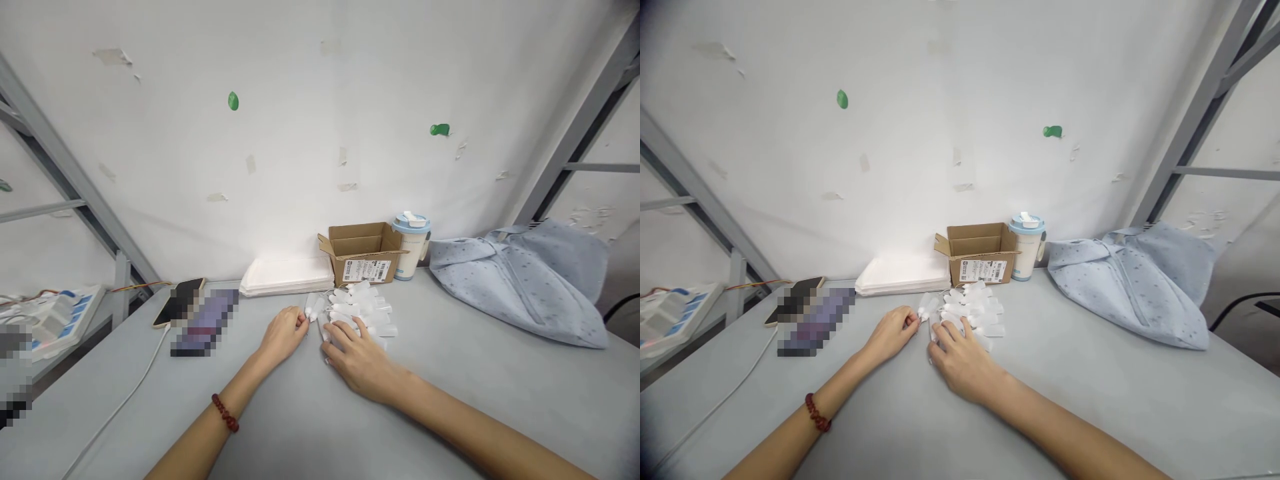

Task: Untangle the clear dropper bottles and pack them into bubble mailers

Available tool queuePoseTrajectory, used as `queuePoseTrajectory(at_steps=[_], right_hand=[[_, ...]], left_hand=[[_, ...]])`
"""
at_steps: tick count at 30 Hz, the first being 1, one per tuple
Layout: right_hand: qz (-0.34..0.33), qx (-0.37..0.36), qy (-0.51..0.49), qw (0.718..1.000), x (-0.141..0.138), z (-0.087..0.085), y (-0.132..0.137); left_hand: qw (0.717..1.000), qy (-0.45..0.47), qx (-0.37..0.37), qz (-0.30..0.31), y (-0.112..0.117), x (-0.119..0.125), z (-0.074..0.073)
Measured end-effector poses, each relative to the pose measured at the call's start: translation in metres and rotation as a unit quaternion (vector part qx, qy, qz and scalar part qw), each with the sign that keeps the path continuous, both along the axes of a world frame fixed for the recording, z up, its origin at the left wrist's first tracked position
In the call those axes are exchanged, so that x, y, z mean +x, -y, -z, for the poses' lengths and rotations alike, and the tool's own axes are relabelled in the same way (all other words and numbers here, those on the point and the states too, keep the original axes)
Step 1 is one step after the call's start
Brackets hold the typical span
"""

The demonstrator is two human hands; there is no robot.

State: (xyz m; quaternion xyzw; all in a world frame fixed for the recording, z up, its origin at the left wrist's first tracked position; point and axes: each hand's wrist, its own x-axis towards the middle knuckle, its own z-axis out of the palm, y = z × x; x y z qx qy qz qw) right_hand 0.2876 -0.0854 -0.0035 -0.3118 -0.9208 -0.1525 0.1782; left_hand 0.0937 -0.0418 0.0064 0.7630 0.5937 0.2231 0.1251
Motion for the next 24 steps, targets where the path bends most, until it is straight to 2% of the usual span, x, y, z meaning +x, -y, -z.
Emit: queuePoseTrajectory(at_steps=[8,15,19,24], right_hand=[[-0.001,-0.003,-0.009,1.000,0.001,0.000,0.000],[0.002,-0.004,-0.004,1.000,0.001,0.000,0.001],[-0.006,-0.020,-0.040,0.999,0.003,-0.004,0.001],[-0.012,0.026,-0.158,0.987,0.006,-0.009,-0.004]], left_hand=[[0.997,0.082,0.010,0.001,0.002,-0.002,-0.008],[0.984,0.171,0.022,-0.035,0.005,-0.002,-0.020],[0.962,0.274,-0.013,0.004,0.008,-0.002,-0.029],[0.918,0.372,-0.112,0.086,0.016,0.000,-0.039]])
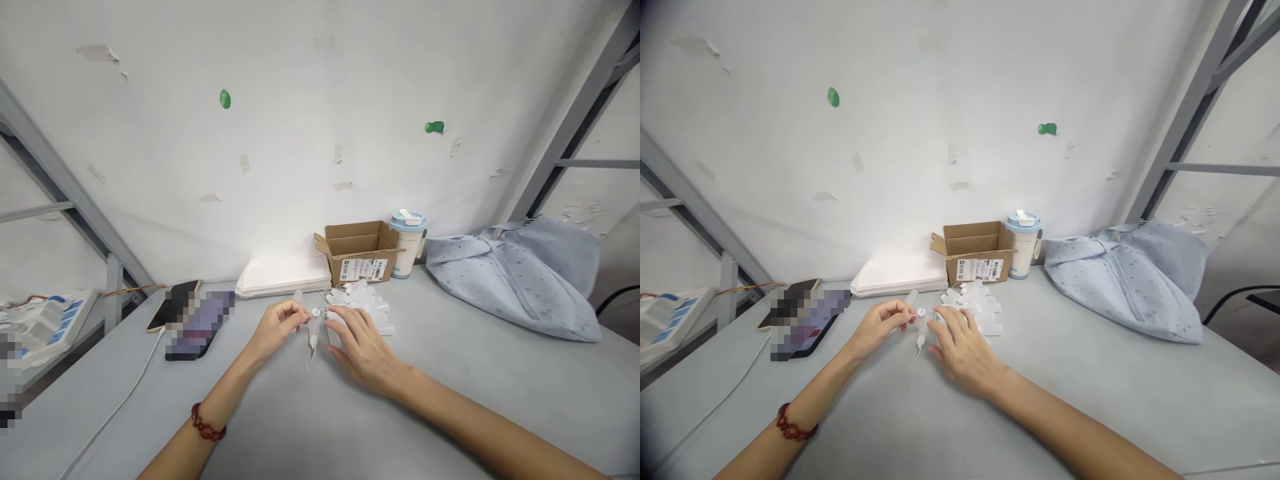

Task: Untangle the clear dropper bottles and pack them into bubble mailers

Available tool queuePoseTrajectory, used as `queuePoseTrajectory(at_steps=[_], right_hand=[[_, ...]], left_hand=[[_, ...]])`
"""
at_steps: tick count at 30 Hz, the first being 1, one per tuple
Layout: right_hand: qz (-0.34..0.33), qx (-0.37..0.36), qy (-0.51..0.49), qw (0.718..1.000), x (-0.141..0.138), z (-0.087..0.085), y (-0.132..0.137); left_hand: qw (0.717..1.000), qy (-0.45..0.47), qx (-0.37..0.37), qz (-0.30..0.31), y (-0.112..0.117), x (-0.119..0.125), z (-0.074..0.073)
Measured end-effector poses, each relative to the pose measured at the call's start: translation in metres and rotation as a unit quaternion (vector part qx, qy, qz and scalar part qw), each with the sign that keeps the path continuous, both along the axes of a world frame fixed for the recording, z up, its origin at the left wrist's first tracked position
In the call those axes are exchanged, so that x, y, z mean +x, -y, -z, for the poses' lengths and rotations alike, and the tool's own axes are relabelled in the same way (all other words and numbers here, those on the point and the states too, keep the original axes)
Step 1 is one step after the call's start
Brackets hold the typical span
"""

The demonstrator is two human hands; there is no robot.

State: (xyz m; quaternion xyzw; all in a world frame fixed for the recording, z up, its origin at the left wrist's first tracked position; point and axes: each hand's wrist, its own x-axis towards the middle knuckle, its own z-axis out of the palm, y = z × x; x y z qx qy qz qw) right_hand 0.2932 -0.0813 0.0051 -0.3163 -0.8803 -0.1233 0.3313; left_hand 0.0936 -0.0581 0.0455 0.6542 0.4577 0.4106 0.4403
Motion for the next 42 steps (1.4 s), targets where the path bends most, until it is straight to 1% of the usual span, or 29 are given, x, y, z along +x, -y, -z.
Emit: queuePoseTrajectory(at_steps=[3,5,6,9,13,16,18,22,26,30,37,42], right_hand=[[-0.020,0.010,-0.036,0.999,0.000,0.000,-0.001],[-0.036,0.004,-0.051,0.998,0.000,0.001,-0.001],[-0.043,0.000,-0.058,0.997,0.000,0.001,0.000],[-0.054,-0.009,-0.071,0.996,0.000,0.001,0.000],[-0.032,-0.031,-0.076,0.996,0.003,-0.003,-0.001],[-0.010,-0.061,-0.086,0.994,0.007,-0.006,-0.001],[0.004,-0.085,-0.097,0.992,0.009,-0.007,-0.002],[0.014,-0.124,-0.123,0.984,0.010,-0.008,-0.002],[0.000,-0.148,-0.146,0.978,0.009,-0.009,0.000],[-0.020,-0.166,-0.153,0.974,0.008,-0.010,0.002],[-0.041,-0.191,-0.156,0.968,0.007,-0.007,0.004],[-0.049,-0.197,-0.159,0.966,0.006,-0.006,0.004]], left_hand=[[0.994,0.046,-0.047,0.083,0.005,0.002,-0.002],[0.990,0.058,-0.062,0.117,0.008,0.004,-0.002],[0.989,0.058,-0.066,0.122,0.009,0.005,-0.003],[0.991,0.044,-0.071,0.102,0.010,0.006,-0.005],[0.993,0.020,-0.098,0.061,0.004,0.002,-0.004],[0.993,0.041,-0.106,0.031,0.000,-0.002,0.000],[0.992,0.068,-0.105,0.022,-0.002,-0.004,0.003],[0.989,0.091,-0.113,0.026,-0.002,-0.004,0.005],[0.989,0.085,-0.116,0.018,0.000,0.000,0.003],[0.987,0.089,-0.129,0.023,0.001,0.003,0.003],[0.982,0.106,-0.140,0.064,0.003,0.002,0.005],[0.982,0.098,-0.143,0.070,0.004,0.003,0.004]])
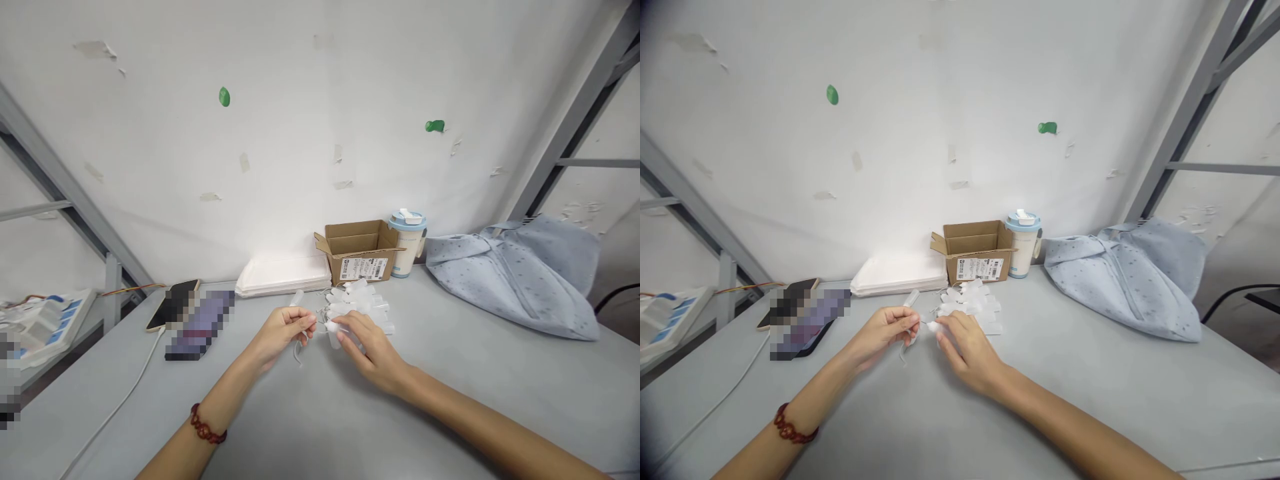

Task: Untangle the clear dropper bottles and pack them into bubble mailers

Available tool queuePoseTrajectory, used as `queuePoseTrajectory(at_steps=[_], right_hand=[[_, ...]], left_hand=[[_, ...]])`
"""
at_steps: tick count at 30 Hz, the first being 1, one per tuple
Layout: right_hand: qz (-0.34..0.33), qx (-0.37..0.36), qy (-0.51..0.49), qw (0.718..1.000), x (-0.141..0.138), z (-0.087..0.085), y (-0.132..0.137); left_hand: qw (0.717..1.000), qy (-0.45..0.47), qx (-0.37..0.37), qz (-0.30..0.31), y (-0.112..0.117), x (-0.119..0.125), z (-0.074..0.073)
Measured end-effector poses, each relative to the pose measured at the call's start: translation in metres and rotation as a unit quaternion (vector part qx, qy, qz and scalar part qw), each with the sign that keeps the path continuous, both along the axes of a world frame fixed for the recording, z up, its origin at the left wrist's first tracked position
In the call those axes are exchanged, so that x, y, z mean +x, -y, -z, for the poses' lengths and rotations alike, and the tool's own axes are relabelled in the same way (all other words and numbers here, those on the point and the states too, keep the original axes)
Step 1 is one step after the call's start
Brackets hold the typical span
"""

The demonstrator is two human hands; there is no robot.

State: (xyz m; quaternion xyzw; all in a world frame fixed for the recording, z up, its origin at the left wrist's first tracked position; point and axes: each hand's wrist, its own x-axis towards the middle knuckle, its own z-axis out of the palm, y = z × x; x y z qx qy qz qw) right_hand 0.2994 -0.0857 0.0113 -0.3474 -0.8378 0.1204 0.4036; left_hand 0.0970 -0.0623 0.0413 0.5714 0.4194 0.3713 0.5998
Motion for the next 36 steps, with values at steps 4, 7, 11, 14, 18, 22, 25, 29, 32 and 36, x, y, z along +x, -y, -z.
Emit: queuePoseTrajectory(at_steps=[4,7,11,14,18,22,25,29,32,36], right_hand=[[-0.004,-0.005,-0.004,1.000,0.000,0.000,0.001],[-0.004,-0.009,-0.004,1.000,0.000,0.000,0.001],[-0.008,-0.011,0.000,1.000,-0.001,0.001,-0.001],[-0.017,-0.009,-0.005,1.000,-0.001,0.002,-0.002],[-0.027,0.003,-0.002,1.000,0.000,0.003,-0.002],[-0.027,0.005,0.009,1.000,0.000,0.004,0.000],[-0.025,0.012,0.010,1.000,0.000,0.005,0.000],[-0.022,0.016,0.007,1.000,-0.001,0.007,0.000],[-0.020,0.014,0.010,1.000,0.000,0.008,0.001],[-0.021,0.014,0.009,1.000,0.000,0.008,0.003]], left_hand=[[1.000,-0.002,0.003,0.005,0.000,-0.001,0.001],[1.000,-0.005,0.002,0.004,0.000,0.000,0.001],[1.000,-0.017,0.005,0.005,0.002,0.002,-0.002],[0.999,-0.042,0.021,0.002,0.004,0.005,-0.006],[0.996,-0.070,0.046,-0.006,0.006,0.008,-0.005],[0.994,-0.086,0.062,-0.001,0.007,0.009,-0.001],[0.993,-0.099,0.072,-0.001,0.009,0.012,0.000],[0.990,-0.110,0.089,-0.006,0.011,0.016,0.000],[0.989,-0.116,0.095,-0.010,0.012,0.017,0.001],[0.989,-0.116,0.094,-0.008,0.013,0.017,0.002]])
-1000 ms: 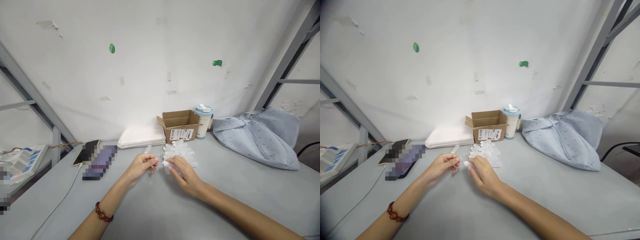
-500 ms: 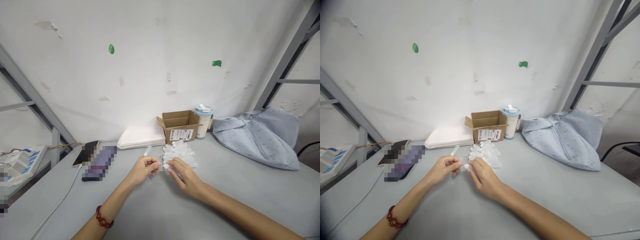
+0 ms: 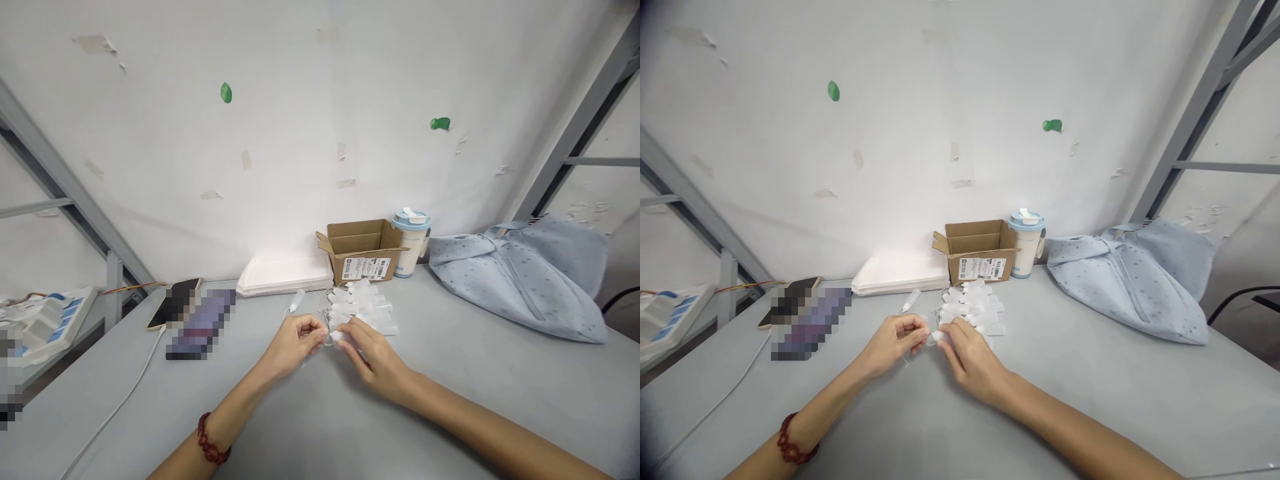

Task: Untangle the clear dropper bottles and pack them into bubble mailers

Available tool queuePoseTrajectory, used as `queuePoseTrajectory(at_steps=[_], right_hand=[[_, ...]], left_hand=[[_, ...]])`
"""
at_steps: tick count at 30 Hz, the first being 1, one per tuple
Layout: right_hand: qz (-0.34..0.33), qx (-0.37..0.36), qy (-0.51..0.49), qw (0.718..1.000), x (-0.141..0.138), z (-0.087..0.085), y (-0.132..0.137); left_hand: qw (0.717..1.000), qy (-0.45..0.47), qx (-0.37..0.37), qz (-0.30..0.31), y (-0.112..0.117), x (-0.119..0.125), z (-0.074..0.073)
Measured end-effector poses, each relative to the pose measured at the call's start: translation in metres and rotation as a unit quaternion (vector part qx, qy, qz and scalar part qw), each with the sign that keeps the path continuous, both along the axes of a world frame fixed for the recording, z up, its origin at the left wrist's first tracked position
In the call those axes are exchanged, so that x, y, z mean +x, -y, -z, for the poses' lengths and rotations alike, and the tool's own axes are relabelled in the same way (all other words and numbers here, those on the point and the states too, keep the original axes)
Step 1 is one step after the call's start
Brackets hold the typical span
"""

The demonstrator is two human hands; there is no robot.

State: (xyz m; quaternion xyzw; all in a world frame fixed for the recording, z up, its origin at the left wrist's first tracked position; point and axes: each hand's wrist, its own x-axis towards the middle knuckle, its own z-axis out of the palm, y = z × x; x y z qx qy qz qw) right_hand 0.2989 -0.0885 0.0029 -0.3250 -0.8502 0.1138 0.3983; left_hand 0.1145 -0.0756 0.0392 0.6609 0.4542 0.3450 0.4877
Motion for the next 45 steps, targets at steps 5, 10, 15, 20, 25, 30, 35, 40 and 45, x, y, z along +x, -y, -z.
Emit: queuePoseTrajectory(at_steps=[5,10,15,20,25,30,35,40,45], right_hand=[[-0.005,-0.006,0.001,1.000,0.000,-0.002,0.000],[-0.007,-0.020,0.000,1.000,0.001,-0.006,-0.001],[0.000,-0.022,-0.003,1.000,0.001,-0.007,-0.004],[0.008,-0.017,-0.001,1.000,0.001,-0.006,-0.005],[0.000,-0.009,0.004,1.000,0.001,-0.004,-0.003],[-0.006,-0.016,0.003,1.000,0.002,-0.002,-0.002],[-0.005,-0.057,0.012,0.998,0.001,-0.005,-0.002],[0.018,-0.100,0.013,0.995,0.001,-0.009,-0.002],[0.014,-0.116,0.004,0.993,0.003,-0.009,-0.004]], left_hand=[[1.000,-0.002,-0.004,0.004,0.000,0.000,-0.002],[0.999,0.037,-0.024,0.014,-0.003,-0.003,-0.003],[0.996,0.065,-0.064,-0.008,-0.006,-0.005,-0.002],[0.999,0.022,-0.038,0.016,-0.006,-0.006,-0.002],[0.999,0.016,-0.023,0.017,-0.002,-0.004,-0.003],[0.999,0.004,-0.016,0.029,0.000,-0.003,-0.002],[0.999,-0.001,-0.010,0.037,-0.004,-0.006,-0.007],[0.998,-0.032,0.020,-0.050,-0.021,-0.037,-0.021],[0.975,-0.139,0.031,-0.168,-0.042,-0.085,-0.024]])
